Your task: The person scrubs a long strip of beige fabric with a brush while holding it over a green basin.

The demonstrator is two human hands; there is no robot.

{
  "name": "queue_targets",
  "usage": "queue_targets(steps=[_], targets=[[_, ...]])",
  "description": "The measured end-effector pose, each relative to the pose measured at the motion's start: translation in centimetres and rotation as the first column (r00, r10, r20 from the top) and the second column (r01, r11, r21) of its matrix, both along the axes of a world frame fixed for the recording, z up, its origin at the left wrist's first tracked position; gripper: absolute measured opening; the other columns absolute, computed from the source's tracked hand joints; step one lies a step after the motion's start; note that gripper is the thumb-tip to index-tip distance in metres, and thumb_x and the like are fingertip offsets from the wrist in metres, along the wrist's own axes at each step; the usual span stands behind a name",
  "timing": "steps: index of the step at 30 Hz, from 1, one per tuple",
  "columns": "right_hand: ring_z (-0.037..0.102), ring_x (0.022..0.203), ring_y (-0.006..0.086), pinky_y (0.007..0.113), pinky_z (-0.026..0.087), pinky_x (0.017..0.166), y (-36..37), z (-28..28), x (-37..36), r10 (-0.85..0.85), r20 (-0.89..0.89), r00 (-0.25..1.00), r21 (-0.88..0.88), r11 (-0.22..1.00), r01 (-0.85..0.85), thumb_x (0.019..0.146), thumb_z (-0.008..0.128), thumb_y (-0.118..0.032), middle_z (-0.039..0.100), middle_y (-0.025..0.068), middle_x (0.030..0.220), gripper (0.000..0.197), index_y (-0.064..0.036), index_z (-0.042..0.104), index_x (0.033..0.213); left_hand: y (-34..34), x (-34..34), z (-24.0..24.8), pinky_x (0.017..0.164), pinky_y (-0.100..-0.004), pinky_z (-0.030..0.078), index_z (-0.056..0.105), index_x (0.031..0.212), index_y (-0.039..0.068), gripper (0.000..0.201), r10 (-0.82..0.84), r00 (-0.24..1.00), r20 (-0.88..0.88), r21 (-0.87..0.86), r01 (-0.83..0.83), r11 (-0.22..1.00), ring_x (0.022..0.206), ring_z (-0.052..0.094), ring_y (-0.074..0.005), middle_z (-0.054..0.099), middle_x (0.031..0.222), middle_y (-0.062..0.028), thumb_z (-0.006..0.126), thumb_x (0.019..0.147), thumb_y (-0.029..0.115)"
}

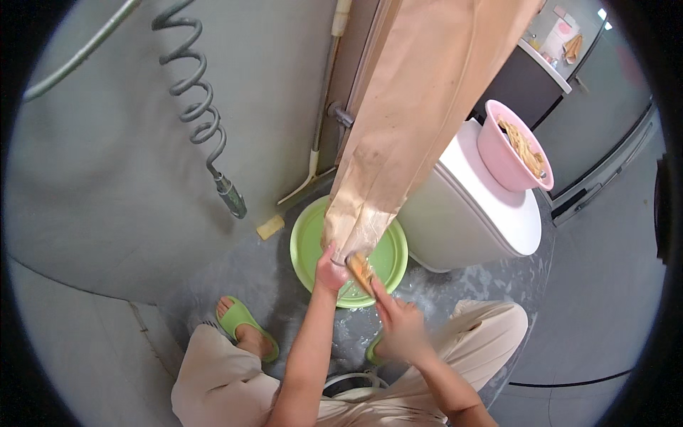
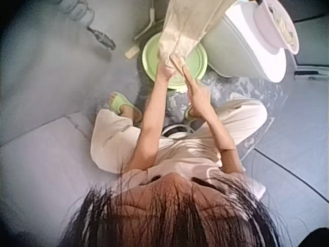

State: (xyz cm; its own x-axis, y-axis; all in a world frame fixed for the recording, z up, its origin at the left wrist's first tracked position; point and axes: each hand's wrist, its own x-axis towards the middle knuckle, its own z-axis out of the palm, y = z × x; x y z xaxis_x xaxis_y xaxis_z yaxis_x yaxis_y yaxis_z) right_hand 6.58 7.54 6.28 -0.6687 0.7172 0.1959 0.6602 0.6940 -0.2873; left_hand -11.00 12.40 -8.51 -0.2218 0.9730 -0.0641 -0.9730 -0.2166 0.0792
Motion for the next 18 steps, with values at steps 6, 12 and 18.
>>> queue_targets(steps=[6,12,18], targets=[[0.058,0.049,0.0216,0.034,0.044,0.037,5.5,-7.1,-1.7,0.129,0.146,0.981,0.381,0.908,-0.176,0.082,0.057,-0.017,0.054,0.0092,0.068,0.061,-0.0261,0.042,0.140,-1.5,3.9,-1.8,0.099,-0.0403,0.044,0.046,0.132,0.009,0.052,0.003,0.997,-0.073,-0.303,-0.025,0.953,0.116,0.054,-0.0233,0.055,0.127,-0.0069,0.044,0.096,0.046],[0.056,0.054,0.0167,0.028,0.041,0.035,15.3,1.9,-3.1,0.204,0.203,0.958,0.790,0.544,-0.283,0.074,0.059,-0.014,0.054,0.0075,0.078,0.074,-0.0284,0.037,0.144,-5.1,4.6,-0.9,0.108,-0.0502,0.034,0.024,0.145,0.007,0.064,0.047,0.998,-0.041,-0.297,-0.057,0.953,0.127,0.042,-0.0349,0.039,0.142,-0.0154,0.044,0.097,0.044],[0.051,0.044,0.0158,0.029,0.040,0.034,14.9,-0.1,-0.9,0.056,0.117,0.991,0.727,0.676,-0.124,0.074,0.058,-0.011,0.059,0.0125,0.088,0.075,-0.0292,0.038,0.144,-4.3,6.3,1.8,0.106,-0.0475,0.037,0.027,0.144,0.006,0.065,0.061,0.981,-0.187,-0.267,-0.111,0.957,0.126,0.045,-0.0320,0.040,0.142,-0.0144,0.037,0.097,0.050]])
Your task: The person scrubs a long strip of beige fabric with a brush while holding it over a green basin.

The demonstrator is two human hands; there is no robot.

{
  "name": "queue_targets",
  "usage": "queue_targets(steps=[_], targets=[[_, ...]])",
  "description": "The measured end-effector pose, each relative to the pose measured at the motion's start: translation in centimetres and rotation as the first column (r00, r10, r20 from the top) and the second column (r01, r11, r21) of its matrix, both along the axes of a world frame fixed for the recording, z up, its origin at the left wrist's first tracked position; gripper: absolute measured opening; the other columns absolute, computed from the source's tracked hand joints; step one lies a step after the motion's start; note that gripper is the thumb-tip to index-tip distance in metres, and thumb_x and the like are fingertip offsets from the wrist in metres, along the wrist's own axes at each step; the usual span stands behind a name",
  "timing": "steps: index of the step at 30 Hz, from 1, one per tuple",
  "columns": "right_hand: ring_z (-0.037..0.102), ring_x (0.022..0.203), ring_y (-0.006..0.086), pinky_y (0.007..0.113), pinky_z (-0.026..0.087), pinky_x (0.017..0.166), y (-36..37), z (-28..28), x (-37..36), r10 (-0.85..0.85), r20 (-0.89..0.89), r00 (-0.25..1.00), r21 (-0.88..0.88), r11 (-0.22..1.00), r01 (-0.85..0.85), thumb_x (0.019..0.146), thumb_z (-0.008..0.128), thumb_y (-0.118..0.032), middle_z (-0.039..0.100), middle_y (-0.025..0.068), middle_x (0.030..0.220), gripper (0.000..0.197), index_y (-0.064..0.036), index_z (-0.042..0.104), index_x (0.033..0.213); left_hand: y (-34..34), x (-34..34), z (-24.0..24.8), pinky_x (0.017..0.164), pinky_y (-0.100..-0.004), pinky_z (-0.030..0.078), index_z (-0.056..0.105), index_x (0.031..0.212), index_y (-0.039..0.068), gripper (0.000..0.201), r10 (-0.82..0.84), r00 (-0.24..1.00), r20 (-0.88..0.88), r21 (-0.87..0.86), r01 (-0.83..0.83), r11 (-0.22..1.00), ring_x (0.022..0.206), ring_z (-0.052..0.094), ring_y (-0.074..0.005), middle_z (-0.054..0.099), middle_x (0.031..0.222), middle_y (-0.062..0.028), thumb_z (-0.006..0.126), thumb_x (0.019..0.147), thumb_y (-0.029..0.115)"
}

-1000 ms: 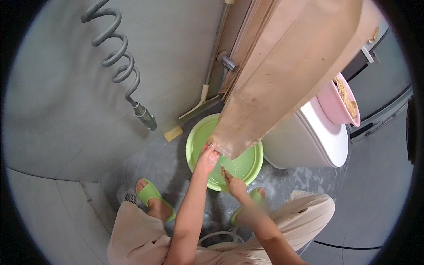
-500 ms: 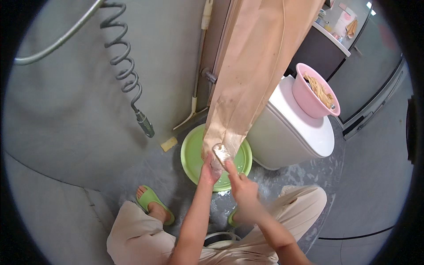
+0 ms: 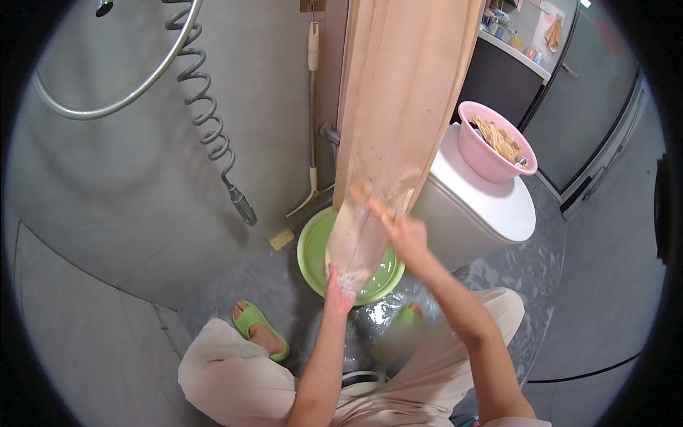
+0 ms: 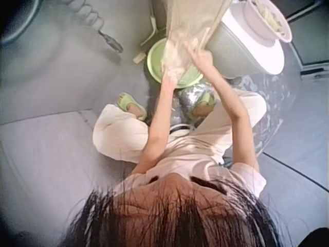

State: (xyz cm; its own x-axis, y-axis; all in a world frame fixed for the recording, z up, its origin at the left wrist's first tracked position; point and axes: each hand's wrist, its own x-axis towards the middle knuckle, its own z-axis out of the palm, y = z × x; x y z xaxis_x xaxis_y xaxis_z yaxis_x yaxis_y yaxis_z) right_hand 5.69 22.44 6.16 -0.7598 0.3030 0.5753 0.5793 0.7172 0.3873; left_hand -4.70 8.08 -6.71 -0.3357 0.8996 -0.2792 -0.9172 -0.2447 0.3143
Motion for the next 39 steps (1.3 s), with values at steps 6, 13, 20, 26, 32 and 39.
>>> queue_targets(steps=[6,13,20,26,32,39], targets=[[0.051,0.043,0.0166,0.031,0.043,0.034,-3.7,-4.5,1.2,0.145,0.112,0.983,-0.042,0.989,-0.141,0.077,0.059,-0.012,0.055,0.0107,0.078,0.074,-0.0360,0.037,0.143,0.7,-1.4,-2.5,0.107,-0.0449,0.035,0.029,0.144,0.010,0.060,0.030,0.998,0.047,0.043,-0.032,0.999,0.127,0.043,-0.0291,0.042,0.140,-0.0114,0.046,0.097,0.042],[0.051,0.045,0.0177,0.031,0.043,0.037,3.0,9.1,-0.5,-0.080,-0.099,0.992,0.071,0.994,0.087,0.078,0.058,-0.010,0.051,0.0045,0.072,0.071,-0.0310,0.039,0.143,0.9,0.1,-1.9,0.107,-0.0451,0.037,0.027,0.144,0.010,0.059,-0.010,0.996,0.091,0.080,0.003,0.997,0.126,0.044,-0.0297,0.042,0.140,-0.0112,0.045,0.097,0.042],[0.050,0.040,0.0156,0.032,0.041,0.033,-4.8,-7.8,1.2,0.293,0.224,0.930,-0.324,0.922,-0.212,0.083,0.052,-0.014,0.061,0.0135,0.079,0.072,-0.0342,0.027,0.147,1.4,-1.3,-4.7,0.104,-0.0440,0.038,0.031,0.143,0.011,0.059,-0.054,0.997,0.055,0.036,0.053,0.998,0.126,0.044,-0.0271,0.043,0.139,-0.0097,0.046,0.097,0.044],[0.048,0.042,0.0116,0.027,0.037,0.032,2.1,5.9,-1.9,0.041,0.080,0.996,0.247,0.967,-0.060,0.077,0.057,-0.011,0.056,0.0150,0.087,0.073,-0.0341,0.037,0.144,0.6,-0.4,-3.0,0.105,-0.0453,0.037,0.030,0.142,0.011,0.059,-0.060,0.998,0.002,-0.111,0.059,0.992,0.126,0.045,-0.0284,0.044,0.139,-0.0104,0.043,0.097,0.046],[0.047,0.043,0.0124,0.028,0.037,0.033,3.9,5.2,-1.4,0.007,-0.025,1.000,0.182,0.983,-0.002,0.076,0.058,-0.009,0.054,0.0080,0.078,0.076,-0.0330,0.036,0.145,1.2,0.1,-1.4,0.106,-0.0449,0.035,0.027,0.144,0.007,0.061,-0.051,0.999,-0.011,0.027,0.051,0.998,0.127,0.044,-0.0289,0.041,0.140,-0.0127,0.042,0.098,0.044],[0.041,0.042,0.0098,0.026,0.035,0.031,-0.9,-3.0,1.4,0.216,0.278,0.936,0.072,0.967,-0.245,0.079,0.054,-0.017,0.053,0.0085,0.073,0.073,-0.0304,0.032,0.147,1.9,0.4,-2.9,0.107,-0.0452,0.036,0.026,0.144,0.007,0.057,-0.029,0.999,-0.021,-0.003,0.029,1.000,0.126,0.044,-0.0299,0.040,0.141,-0.0130,0.040,0.100,0.041]])
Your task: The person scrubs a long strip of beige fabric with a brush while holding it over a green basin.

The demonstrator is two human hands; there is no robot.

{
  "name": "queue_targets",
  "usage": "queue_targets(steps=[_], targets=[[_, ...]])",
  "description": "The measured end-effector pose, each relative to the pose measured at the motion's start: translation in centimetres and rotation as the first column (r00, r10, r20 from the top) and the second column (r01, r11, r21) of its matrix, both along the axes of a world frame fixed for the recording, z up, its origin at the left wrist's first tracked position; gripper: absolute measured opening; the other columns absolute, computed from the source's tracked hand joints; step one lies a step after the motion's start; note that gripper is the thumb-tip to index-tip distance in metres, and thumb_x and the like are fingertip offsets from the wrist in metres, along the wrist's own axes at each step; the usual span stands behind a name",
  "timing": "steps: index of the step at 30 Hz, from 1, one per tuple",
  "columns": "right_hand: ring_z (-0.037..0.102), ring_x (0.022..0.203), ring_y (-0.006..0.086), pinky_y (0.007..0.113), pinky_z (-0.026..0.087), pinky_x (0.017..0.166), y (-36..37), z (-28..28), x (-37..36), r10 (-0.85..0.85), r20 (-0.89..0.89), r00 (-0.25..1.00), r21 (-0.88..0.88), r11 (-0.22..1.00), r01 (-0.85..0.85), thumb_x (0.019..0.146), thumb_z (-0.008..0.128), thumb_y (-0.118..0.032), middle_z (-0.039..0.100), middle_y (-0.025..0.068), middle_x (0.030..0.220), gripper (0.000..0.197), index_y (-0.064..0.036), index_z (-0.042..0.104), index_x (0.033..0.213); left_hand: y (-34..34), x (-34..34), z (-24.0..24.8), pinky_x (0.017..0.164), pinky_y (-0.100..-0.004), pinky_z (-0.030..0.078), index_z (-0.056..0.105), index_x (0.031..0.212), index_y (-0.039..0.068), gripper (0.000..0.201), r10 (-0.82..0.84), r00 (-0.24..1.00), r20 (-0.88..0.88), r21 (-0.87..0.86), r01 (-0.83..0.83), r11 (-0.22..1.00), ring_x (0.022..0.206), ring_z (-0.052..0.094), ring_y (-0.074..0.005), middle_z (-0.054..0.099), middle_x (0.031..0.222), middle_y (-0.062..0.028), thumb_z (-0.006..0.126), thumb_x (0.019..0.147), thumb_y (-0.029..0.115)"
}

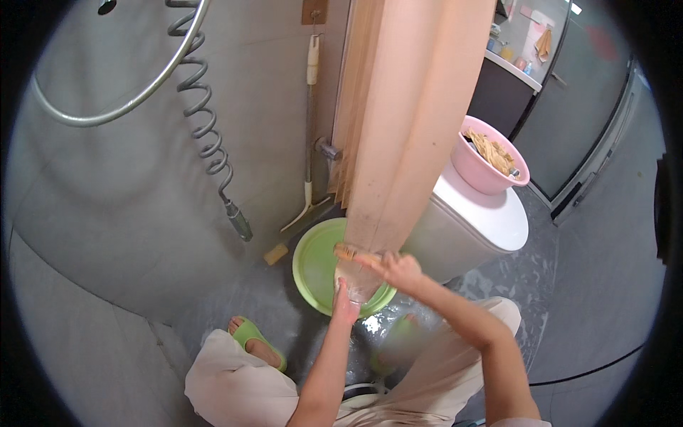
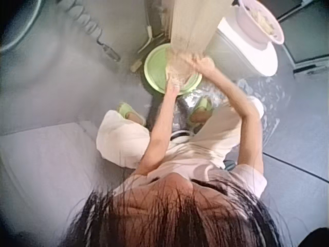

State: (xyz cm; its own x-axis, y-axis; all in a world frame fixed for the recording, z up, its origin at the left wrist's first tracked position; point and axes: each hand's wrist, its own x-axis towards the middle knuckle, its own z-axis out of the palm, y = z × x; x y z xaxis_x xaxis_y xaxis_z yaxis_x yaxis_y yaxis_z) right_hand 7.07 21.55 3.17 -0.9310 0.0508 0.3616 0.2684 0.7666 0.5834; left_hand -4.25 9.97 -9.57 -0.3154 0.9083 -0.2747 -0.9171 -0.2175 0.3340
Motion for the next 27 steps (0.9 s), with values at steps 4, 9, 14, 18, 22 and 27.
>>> queue_targets(steps=[4,9,14,18,22,27], targets=[[0.043,0.043,0.0095,0.024,0.035,0.032,6.2,12.2,-1.1,-0.093,-0.160,0.983,0.429,0.890,0.154,0.081,0.053,-0.015,0.048,0.0053,0.069,0.071,-0.0303,0.030,0.148,-0.1,-0.2,-0.1,0.105,-0.0478,0.038,0.025,0.144,0.008,0.058,0.017,0.999,0.051,0.030,-0.019,0.999,0.126,0.045,-0.0316,0.040,0.141,-0.0139,0.040,0.099,0.042],[0.050,0.042,0.0121,0.027,0.041,0.034,9.4,23.3,-2.7,-0.267,-0.368,0.891,0.325,0.861,0.392,0.081,0.053,-0.008,0.058,0.0098,0.079,0.075,-0.0309,0.027,0.148,0.3,-0.8,-1.4,0.105,-0.0488,0.038,0.024,0.145,0.010,0.060,0.016,0.998,0.052,0.079,-0.020,0.997,0.126,0.044,-0.0326,0.041,0.140,-0.0144,0.042,0.098,0.043],[0.051,0.041,0.0152,0.031,0.043,0.034,6.2,6.9,0.3,-0.323,-0.096,0.942,-0.030,0.946,0.321,0.080,0.055,-0.009,0.060,0.0130,0.081,0.080,-0.0361,0.024,0.148,1.5,1.4,2.6,0.105,-0.0470,0.039,0.028,0.143,0.009,0.058,-0.036,0.999,0.037,-0.029,0.037,0.999,0.125,0.046,-0.0312,0.042,0.139,-0.0140,0.044,0.098,0.042],[0.060,0.046,0.0216,0.037,0.046,0.038,-2.2,-2.5,-1.9,-0.276,0.027,0.961,-0.289,0.918,0.272,0.080,0.059,-0.017,0.060,0.0100,0.062,0.073,-0.0344,0.031,0.146,2.3,-0.4,-0.3,0.102,-0.0436,0.043,0.034,0.141,0.009,0.053,-0.004,0.999,0.038,-0.085,0.007,0.996,0.122,0.049,-0.0278,0.046,0.137,-0.0115,0.043,0.099,0.039],[0.063,0.054,0.0332,0.046,0.051,0.048,-7.1,-2.5,-6.7,-0.349,0.136,0.927,-0.709,0.619,0.337,0.091,0.055,-0.029,0.061,0.0174,0.058,0.051,-0.0317,0.040,0.140,1.6,-0.6,-4.8,0.091,-0.0366,0.046,0.046,0.133,0.008,0.046,-0.051,0.999,0.015,-0.203,0.053,0.978,0.109,0.057,-0.0199,0.057,0.123,-0.0063,0.047,0.098,0.037],[0.063,0.072,0.0435,0.051,0.051,0.067,-8.1,-7.9,-13.3,-0.365,0.027,0.931,-0.942,0.303,0.146,0.093,0.049,-0.027,0.064,0.0255,0.080,0.050,-0.0209,0.038,0.142,-0.1,-3.8,-6.7,0.083,-0.0332,0.048,0.054,0.122,0.007,0.033,-0.128,0.990,-0.057,-0.353,0.100,0.930,0.100,0.059,-0.0183,0.062,0.111,-0.0068,0.046,0.097,0.028]])
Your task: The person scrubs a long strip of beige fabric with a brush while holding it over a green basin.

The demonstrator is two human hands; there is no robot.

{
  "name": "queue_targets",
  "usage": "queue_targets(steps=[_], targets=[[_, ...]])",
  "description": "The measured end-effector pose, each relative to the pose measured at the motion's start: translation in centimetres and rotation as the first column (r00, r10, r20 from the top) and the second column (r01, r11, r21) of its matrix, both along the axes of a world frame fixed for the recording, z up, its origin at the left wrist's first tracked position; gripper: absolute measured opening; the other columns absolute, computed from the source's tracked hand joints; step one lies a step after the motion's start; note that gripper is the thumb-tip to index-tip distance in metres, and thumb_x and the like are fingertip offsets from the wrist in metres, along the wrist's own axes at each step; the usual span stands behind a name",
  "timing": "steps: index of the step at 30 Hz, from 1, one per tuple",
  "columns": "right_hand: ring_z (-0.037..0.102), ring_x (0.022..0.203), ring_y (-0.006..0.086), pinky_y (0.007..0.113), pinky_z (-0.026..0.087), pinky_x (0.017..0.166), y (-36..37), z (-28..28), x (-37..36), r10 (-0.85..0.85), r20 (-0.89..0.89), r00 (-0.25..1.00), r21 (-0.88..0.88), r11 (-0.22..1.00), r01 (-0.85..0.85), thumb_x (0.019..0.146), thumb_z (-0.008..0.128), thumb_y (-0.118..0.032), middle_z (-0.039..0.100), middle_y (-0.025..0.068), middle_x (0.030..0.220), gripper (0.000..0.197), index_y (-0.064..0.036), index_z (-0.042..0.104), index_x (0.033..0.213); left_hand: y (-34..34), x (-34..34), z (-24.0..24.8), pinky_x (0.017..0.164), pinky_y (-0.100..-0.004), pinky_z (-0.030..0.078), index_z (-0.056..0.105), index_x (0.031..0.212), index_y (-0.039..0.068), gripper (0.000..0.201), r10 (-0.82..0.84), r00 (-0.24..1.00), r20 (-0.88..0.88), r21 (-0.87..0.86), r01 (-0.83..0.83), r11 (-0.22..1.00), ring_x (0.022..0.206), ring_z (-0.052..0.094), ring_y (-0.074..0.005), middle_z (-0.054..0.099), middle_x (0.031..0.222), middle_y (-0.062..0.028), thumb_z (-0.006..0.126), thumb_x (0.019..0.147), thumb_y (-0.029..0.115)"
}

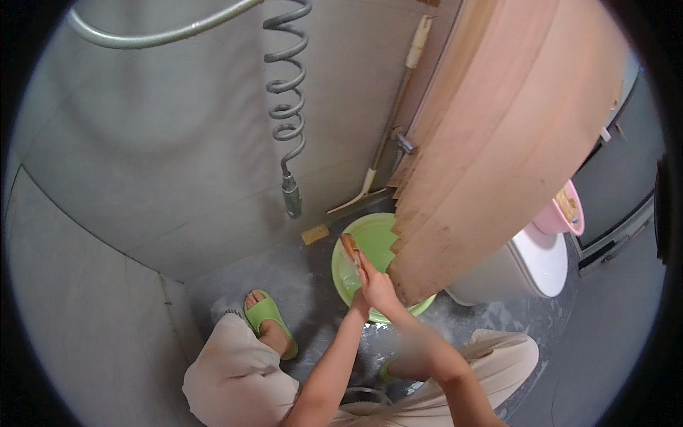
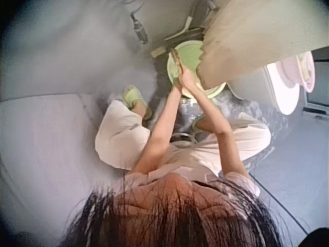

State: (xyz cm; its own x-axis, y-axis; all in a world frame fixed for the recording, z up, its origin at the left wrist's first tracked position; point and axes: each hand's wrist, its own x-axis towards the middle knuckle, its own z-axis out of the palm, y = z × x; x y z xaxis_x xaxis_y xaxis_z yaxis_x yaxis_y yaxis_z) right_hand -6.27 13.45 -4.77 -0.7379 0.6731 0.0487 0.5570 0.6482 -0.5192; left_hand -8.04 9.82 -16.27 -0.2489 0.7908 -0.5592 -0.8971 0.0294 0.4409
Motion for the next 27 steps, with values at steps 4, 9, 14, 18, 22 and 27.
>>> queue_targets(steps=[4,9,14,18,22,27], targets=[[0.061,0.086,0.0461,0.049,0.047,0.080,-2.5,-2.2,-7.1,-0.212,-0.005,0.977,-0.484,0.856,0.183,0.094,0.044,-0.018,0.061,0.0317,0.099,0.057,-0.0109,0.023,0.147,-4.9,-8.2,0.0,0.073,-0.0323,0.048,0.058,0.108,0.003,0.032,0.373,0.838,-0.399,-0.361,-0.517,0.776,0.084,0.060,-0.0189,0.066,0.092,-0.0090,0.041,0.096,0.027],[0.062,0.079,0.0467,0.051,0.048,0.074,-3.4,-14.2,-15.2,-0.379,-0.018,0.925,-0.709,0.657,0.256,0.094,0.042,-0.015,0.063,0.0313,0.092,0.063,-0.0085,0.012,0.149,-4.4,-18.7,-3.5,0.098,-0.0366,0.039,0.052,0.125,0.001,0.048,0.463,0.752,-0.468,-0.235,-0.612,0.755,0.114,0.054,-0.0224,0.061,0.121,-0.0133,0.039,0.095,0.036],[0.061,0.081,0.0484,0.055,0.046,0.076,-0.2,-17.3,-19.4,-0.490,0.043,0.871,-0.405,0.788,0.464,0.093,0.044,-0.013,0.062,0.0332,0.089,0.070,-0.0058,0.001,0.148,-1.9,-24.7,-8.2,0.117,-0.0358,0.006,0.015,0.149,0.003,0.070,0.202,0.933,-0.298,-0.200,-0.267,0.943,0.145,0.009,-0.0189,0.013,0.157,-0.0096,0.034,0.096,0.045],[0.060,0.085,0.0473,0.053,0.047,0.074,0.9,-19.8,-19.6,-0.485,0.041,0.874,-0.392,0.796,0.460,0.092,0.044,-0.011,0.060,0.0333,0.097,0.074,-0.0071,-0.004,0.148,-0.6,-25.1,-9.7,0.117,-0.0340,0.003,0.008,0.149,0.002,0.072,0.068,0.964,-0.258,-0.156,-0.111,0.981,0.145,0.006,-0.0187,0.008,0.158,-0.0087,0.027,0.098,0.049],[0.061,0.083,0.0461,0.052,0.048,0.074,-0.8,-20.9,-19.6,-0.399,0.058,0.915,-0.373,0.842,0.390,0.091,0.044,-0.012,0.059,0.0332,0.095,0.079,-0.0093,-0.011,0.148,-0.5,-26.0,-11.1,0.116,-0.0334,-0.001,0.007,0.149,0.001,0.074,0.029,0.960,-0.279,-0.065,-0.049,0.997,0.145,0.003,-0.0194,0.006,0.158,-0.0100,0.024,0.098,0.052],[0.061,0.075,0.0469,0.053,0.050,0.067,-2.0,-20.9,-18.8,-0.293,0.195,0.936,-0.367,0.863,0.346,0.091,0.045,-0.014,0.059,0.0327,0.089,0.080,-0.0107,-0.010,0.149,-0.4,-26.0,-9.7,0.116,-0.0326,0.000,0.007,0.149,0.000,0.075,0.051,0.961,-0.272,0.016,-0.049,0.999,0.145,0.003,-0.0198,0.005,0.158,-0.0109,0.025,0.098,0.052]])
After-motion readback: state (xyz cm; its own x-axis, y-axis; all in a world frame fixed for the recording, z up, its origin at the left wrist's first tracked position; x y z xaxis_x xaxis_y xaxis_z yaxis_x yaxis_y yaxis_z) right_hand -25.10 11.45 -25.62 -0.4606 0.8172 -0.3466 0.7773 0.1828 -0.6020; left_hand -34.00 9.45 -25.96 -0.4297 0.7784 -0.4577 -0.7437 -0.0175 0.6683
